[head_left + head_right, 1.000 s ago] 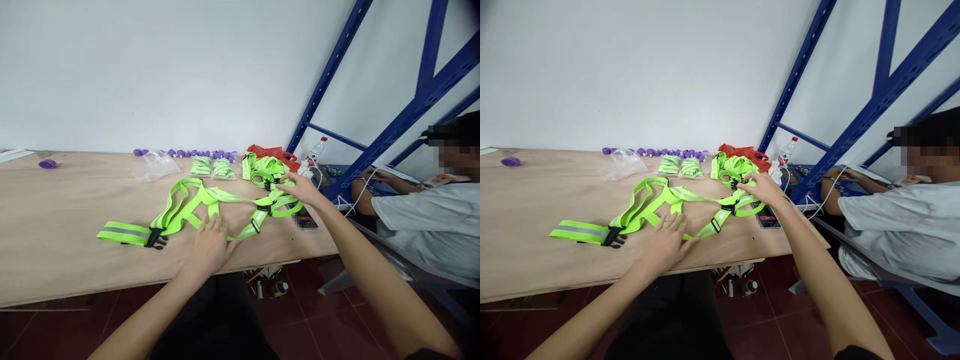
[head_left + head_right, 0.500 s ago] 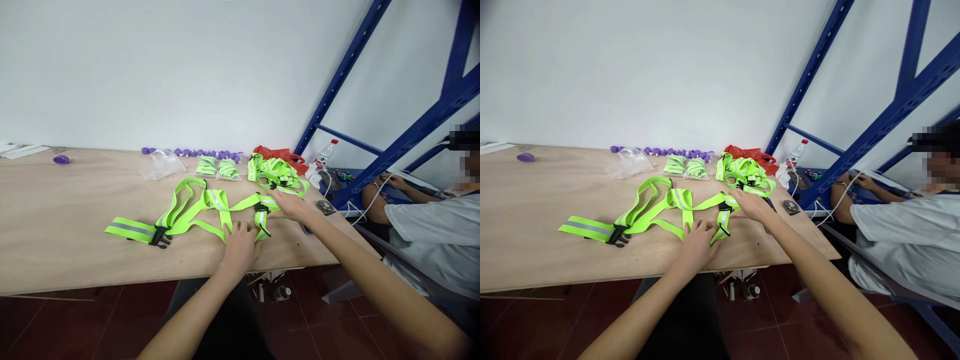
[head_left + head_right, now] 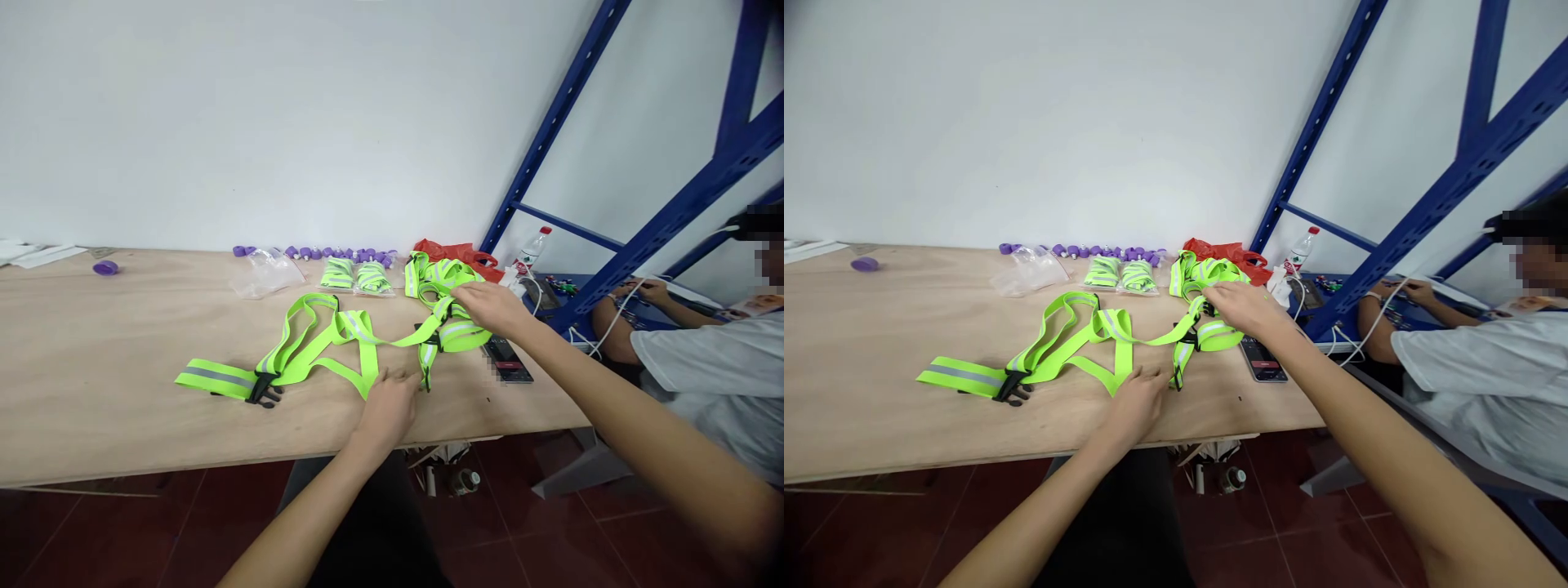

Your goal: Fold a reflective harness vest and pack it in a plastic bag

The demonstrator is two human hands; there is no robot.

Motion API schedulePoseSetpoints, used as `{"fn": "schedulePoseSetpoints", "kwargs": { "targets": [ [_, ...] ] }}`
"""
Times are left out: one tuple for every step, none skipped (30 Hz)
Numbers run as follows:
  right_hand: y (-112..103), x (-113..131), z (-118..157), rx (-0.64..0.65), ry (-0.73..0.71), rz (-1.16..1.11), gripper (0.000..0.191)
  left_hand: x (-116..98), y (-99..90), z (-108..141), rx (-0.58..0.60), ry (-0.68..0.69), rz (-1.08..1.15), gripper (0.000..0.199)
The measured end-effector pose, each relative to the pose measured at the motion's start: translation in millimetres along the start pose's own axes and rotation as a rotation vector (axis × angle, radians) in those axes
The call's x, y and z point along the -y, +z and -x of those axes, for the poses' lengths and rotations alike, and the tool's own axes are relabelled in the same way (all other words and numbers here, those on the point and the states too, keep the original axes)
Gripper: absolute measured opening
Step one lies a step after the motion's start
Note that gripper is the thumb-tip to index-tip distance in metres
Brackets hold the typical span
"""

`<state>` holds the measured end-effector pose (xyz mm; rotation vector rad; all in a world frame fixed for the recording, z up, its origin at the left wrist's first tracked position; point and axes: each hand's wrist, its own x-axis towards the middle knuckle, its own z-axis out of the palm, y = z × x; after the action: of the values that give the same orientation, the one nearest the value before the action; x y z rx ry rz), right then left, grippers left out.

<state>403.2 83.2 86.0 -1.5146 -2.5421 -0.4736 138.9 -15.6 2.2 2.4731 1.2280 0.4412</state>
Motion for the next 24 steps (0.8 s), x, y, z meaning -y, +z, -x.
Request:
{"fn": "schedulePoseSetpoints", "kwargs": {
  "targets": [
    [-3, -3, -2, -0.026, 0.064, 0.017, 0.027, 4, 0.5, 0, 0.003, 0.016, -0.023, 0.048],
    [-7, -7, -3, -0.056, 0.139, 0.016, 0.027, 7, 1.2, 1, 0.000, 0.026, -0.036, 0.058],
    [-10, -10, -4, -0.094, 0.217, -0.006, 0.027, 11, 2.0, 3, -0.007, 0.029, -0.042, 0.065],
    [-13, -14, -4, -0.136, 0.286, -0.048, 0.026, 15, 3.0, 4, -0.011, 0.030, -0.045, 0.071],
    [-15, -19, -4, -0.178, 0.338, -0.102, 0.024, 19, 3.9, 6, -0.012, 0.031, -0.052, 0.074],
    [-16, -24, -3, -0.217, 0.376, -0.158, 0.023, 24, 4.8, 8, -0.014, 0.038, -0.063, 0.075],
    [-16, -30, -2, -0.248, 0.408, -0.207, 0.021, 28, 5.5, 11, -0.018, 0.057, -0.079, 0.074],
    [-15, -36, 0, -0.269, 0.441, -0.245, 0.021, 32, 5.8, 13, -0.027, 0.094, -0.097, 0.071],
    [-13, -42, 2, -0.277, 0.482, -0.273, 0.022, 35, 5.7, 16, -0.036, 0.150, -0.116, 0.067],
    [-10, -48, 4, -0.268, 0.532, -0.297, 0.023, 38, 5.0, 19, -0.046, 0.214, -0.135, 0.060],
    [-6, -52, 6, -0.239, 0.588, -0.317, 0.024, 41, 3.7, 22, -0.050, 0.277, -0.156, 0.053],
    [-1, -56, 7, -0.192, 0.647, -0.328, 0.024, 42, 1.8, 25, -0.046, 0.330, -0.179, 0.047],
    [4, -58, 9, -0.132, 0.702, -0.325, 0.023, 42, -0.5, 29, -0.035, 0.367, -0.202, 0.044],
    [10, -58, 9, -0.071, 0.746, -0.307, 0.022, 41, -2.9, 32, -0.017, 0.389, -0.226, 0.043],
    [17, -57, 9, -0.014, 0.769, -0.278, 0.022, 38, -5.4, 36, 0.004, 0.400, -0.250, 0.044],
    [23, -55, 9, 0.029, 0.767, -0.243, 0.022, 34, -7.5, 39, 0.025, 0.405, -0.275, 0.046],
    [29, -51, 9, 0.054, 0.749, -0.210, 0.022, 29, -9.1, 41, 0.042, 0.405, -0.298, 0.047],
    [34, -46, 8, 0.069, 0.722, -0.187, 0.022, 24, -10.0, 43, 0.055, 0.399, -0.322, 0.048],
    [38, -41, 8, 0.078, 0.699, -0.181, 0.023, 18, -10.1, 44, 0.068, 0.389, -0.345, 0.049],
    [41, -34, 8, 0.082, 0.685, -0.187, 0.024, 12, -9.6, 44, 0.081, 0.370, -0.365, 0.050],
    [42, -27, 8, 0.079, 0.676, -0.207, 0.025, 8, -8.4, 43, 0.096, 0.346, -0.379, 0.051],
    [41, -18, 9, 0.066, 0.674, -0.239, 0.027, 4, -6.8, 42, 0.113, 0.319, -0.385, 0.053],
    [39, -9, 10, 0.047, 0.669, -0.287, 0.029, 1, -4.9, 41, 0.126, 0.295, -0.384, 0.053],
    [35, 1, 12, 0.027, 0.648, -0.351, 0.031, -1, -2.8, 40, 0.130, 0.275, -0.377, 0.053]
  ]
}}
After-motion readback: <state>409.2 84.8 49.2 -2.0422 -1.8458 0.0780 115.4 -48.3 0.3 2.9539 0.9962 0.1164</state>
